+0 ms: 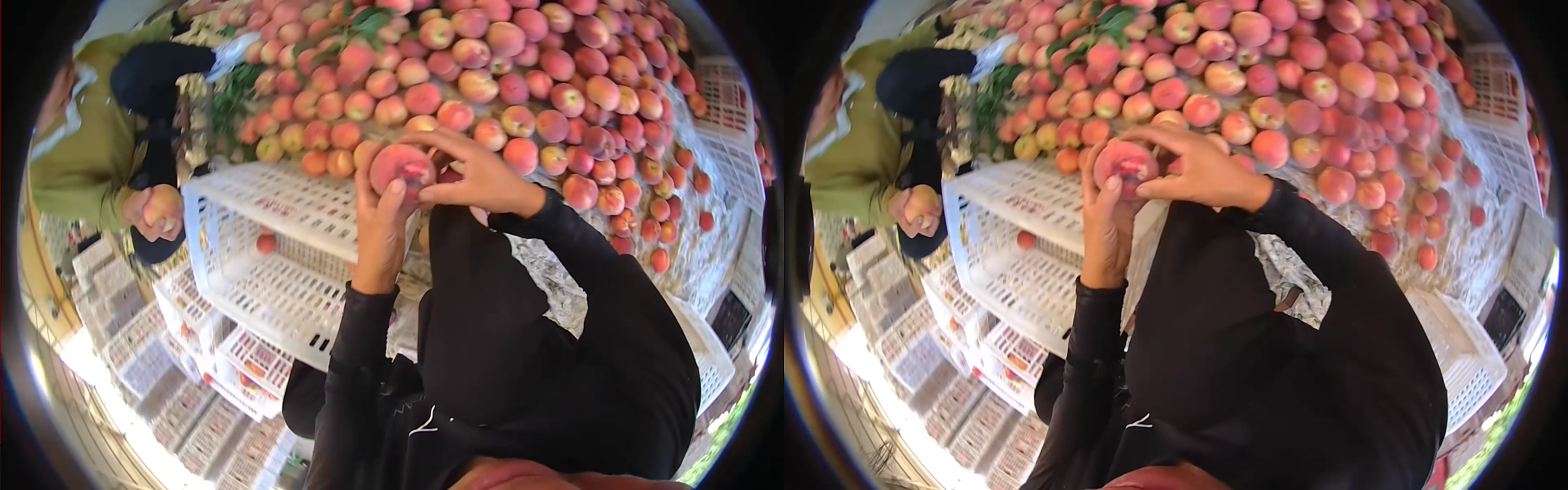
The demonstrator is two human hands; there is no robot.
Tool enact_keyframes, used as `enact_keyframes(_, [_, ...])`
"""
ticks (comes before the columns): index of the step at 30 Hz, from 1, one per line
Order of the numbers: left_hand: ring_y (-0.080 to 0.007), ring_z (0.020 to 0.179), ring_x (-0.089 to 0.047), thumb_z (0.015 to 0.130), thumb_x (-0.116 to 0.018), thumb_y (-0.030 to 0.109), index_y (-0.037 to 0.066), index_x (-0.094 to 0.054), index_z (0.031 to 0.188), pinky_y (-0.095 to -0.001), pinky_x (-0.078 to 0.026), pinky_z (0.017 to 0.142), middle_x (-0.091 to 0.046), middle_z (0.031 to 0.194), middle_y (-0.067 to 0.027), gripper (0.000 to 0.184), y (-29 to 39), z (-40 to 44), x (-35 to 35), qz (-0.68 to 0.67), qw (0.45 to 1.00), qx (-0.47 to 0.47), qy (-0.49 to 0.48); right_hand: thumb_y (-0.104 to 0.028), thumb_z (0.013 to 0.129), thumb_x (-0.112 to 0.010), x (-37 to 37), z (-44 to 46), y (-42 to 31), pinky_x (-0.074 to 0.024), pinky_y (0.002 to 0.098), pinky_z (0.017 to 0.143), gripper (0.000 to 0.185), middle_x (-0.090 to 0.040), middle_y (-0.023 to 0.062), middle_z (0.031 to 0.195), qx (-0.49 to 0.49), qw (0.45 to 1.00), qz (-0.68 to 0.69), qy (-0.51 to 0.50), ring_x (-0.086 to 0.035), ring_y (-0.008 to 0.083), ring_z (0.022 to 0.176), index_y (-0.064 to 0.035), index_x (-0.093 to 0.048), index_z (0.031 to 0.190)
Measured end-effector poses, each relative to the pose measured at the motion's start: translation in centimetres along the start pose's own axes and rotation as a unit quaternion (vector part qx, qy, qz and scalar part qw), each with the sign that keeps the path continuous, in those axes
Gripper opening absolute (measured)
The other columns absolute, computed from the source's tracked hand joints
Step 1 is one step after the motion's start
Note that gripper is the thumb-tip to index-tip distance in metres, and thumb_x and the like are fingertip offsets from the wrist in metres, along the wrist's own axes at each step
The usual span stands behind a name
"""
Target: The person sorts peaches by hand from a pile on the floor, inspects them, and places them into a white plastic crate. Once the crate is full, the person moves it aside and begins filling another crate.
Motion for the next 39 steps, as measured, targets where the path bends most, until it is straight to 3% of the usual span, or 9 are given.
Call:
enact_keyframes(4, [-0.0272, 0.118, -0.053, 0.088, -0.06, 0.029, 0.009, -0.029, 0.144, -0.0447, -0.051, 0.093, -0.042, 0.136, -0.0123, 0.067, 0.6, -2.0, 1.0, -0.073, 0.997, 0.011, 0.001, -0.012, 0.081, -0.07, -1.2, -0.8, -1.2, -0.0457, 0.0266, 0.085, 0.057, -0.054, 0.0022, 0.122, 0.018, 0.999, -0.017, -0.039, -0.053, 0.0112, 0.095, -0.0071, -0.049, 0.134])
enact_keyframes(6, [-0.027, 0.118, -0.053, 0.088, -0.06, 0.031, 0.01, -0.029, 0.144, -0.0449, -0.052, 0.092, -0.042, 0.136, -0.0121, 0.068, 1.2, -3.2, 1.9, -0.107, 0.994, -0.01, 0.0, -0.022, 0.083, -0.069, -1.4, -1.2, -2.3, -0.0475, 0.0276, 0.083, 0.05, -0.059, 0.0049, 0.11, -0.005, 0.999, 0.017, -0.04, -0.058, 0.0129, 0.094, -0.0087, -0.055, 0.129])
enact_keyframes(8, [-0.0308, 0.115, -0.056, 0.088, -0.059, 0.026, 0.01, -0.031, 0.14, -0.047, -0.055, 0.087, -0.045, 0.132, -0.0125, 0.061, 2.2, -4.9, 2.9, -0.182, 0.983, -0.019, -0.003, -0.022, 0.087, -0.064, -0.9, -2.1, -3.7, -0.0448, 0.0283, 0.089, 0.047, -0.058, 0.0043, 0.113, 0.045, 0.998, -0.017, -0.03, -0.057, 0.0139, 0.098, -0.0079, -0.053, 0.13])
enact_keyframes(13, [-0.0201, 0.108, -0.057, 0.088, -0.062, 0.039, 0.014, -0.04, 0.135, -0.0385, -0.056, 0.076, -0.051, 0.124, -0.0072, 0.057, 4.9, -11.0, 6.5, -0.175, 0.979, -0.096, 0.048, -0.013, 0.09, -0.051, 0.3, -5.9, -8.0, -0.0407, 0.0314, 0.097, 0.045, -0.055, 0.008, 0.123, 0.053, 0.996, 0.0, 0.073, -0.054, 0.0179, 0.11, -0.0007, -0.048, 0.134])
enact_keyframes(17, [-0.0164, 0.098, -0.059, 0.088, -0.062, 0.036, 0.014, -0.042, 0.131, -0.0348, -0.055, 0.065, -0.055, 0.112, -0.0058, 0.052, 6.4, -17.7, 10.2, -0.206, 0.954, -0.191, 0.102, -0.022, 0.099, -0.043, 0.5, -8.8, -8.9, -0.0364, 0.0358, 0.104, 0.044, -0.052, 0.0122, 0.13, 0.094, 0.991, -0.038, 0.085, -0.049, 0.0215, 0.121, -0.0001, -0.044, 0.136])
enact_keyframes(19, [-0.0164, 0.097, -0.06, 0.088, -0.061, 0.035, 0.014, -0.042, 0.13, -0.0341, -0.055, 0.063, -0.055, 0.112, -0.0059, 0.05, 7.5, -22.5, 12.0, -0.218, 0.934, -0.243, 0.144, -0.032, 0.1, -0.042, -1.4, -10.1, -10.4, -0.037, 0.0342, 0.103, 0.049, -0.052, 0.0089, 0.129, 0.113, 0.992, -0.019, 0.059, -0.048, 0.0204, 0.12, -0.002, -0.042, 0.138])
enact_keyframes(26, [-0.0259, 0.098, -0.063, 0.09, -0.055, 0.034, 0.01, -0.043, 0.13, -0.0315, -0.052, 0.058, -0.058, 0.112, -0.0116, 0.048, 9.7, -38.6, 18.3, -0.212, 0.839, -0.419, 0.276, -0.026, 0.099, -0.044, -9.9, -13.6, -17.6, -0.0377, 0.0338, 0.101, 0.046, -0.052, 0.0127, 0.125, 0.234, 0.969, 0.053, -0.057, -0.05, 0.0201, 0.116, 0.0012, -0.042, 0.136])
enact_keyframes(30, [-0.027, 0.095, -0.065, 0.09, -0.054, 0.036, 0.008, -0.046, 0.127, -0.0316, -0.052, 0.056, -0.062, 0.109, -0.0135, 0.047, 8.7, -47.7, 22.0, -0.189, 0.764, -0.505, 0.355, -0.026, 0.094, -0.049, -17.6, -16.7, -20.6, -0.0408, 0.0306, 0.086, 0.04, -0.054, 0.0125, 0.113, 0.27, 0.943, 0.062, -0.184, -0.051, 0.0181, 0.095, 0.0019, -0.049, 0.123])
enact_keyframes(39, [-0.0237, 0.096, -0.063, 0.088, -0.054, 0.029, 0.009, -0.045, 0.127, -0.0335, -0.055, 0.058, -0.057, 0.115, -0.0103, 0.046, 4.5, -59.6, 25.4, -0.229, 0.656, -0.573, 0.435, -0.008, 0.091, -0.053, -30.7, -16.8, -13.9, -0.0432, 0.0272, 0.086, 0.035, -0.059, 0.0072, 0.107, 0.072, 0.918, -0.078, -0.383, -0.054, 0.0137, 0.092, 0.0012, -0.051, 0.124])
Point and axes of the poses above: each hand's wrist, its own z-axis towards the middle knuckle, its own x-axis out of the back of the hand, y = z × x, the point moved 6 cm from there along z, towards the middle knuckle
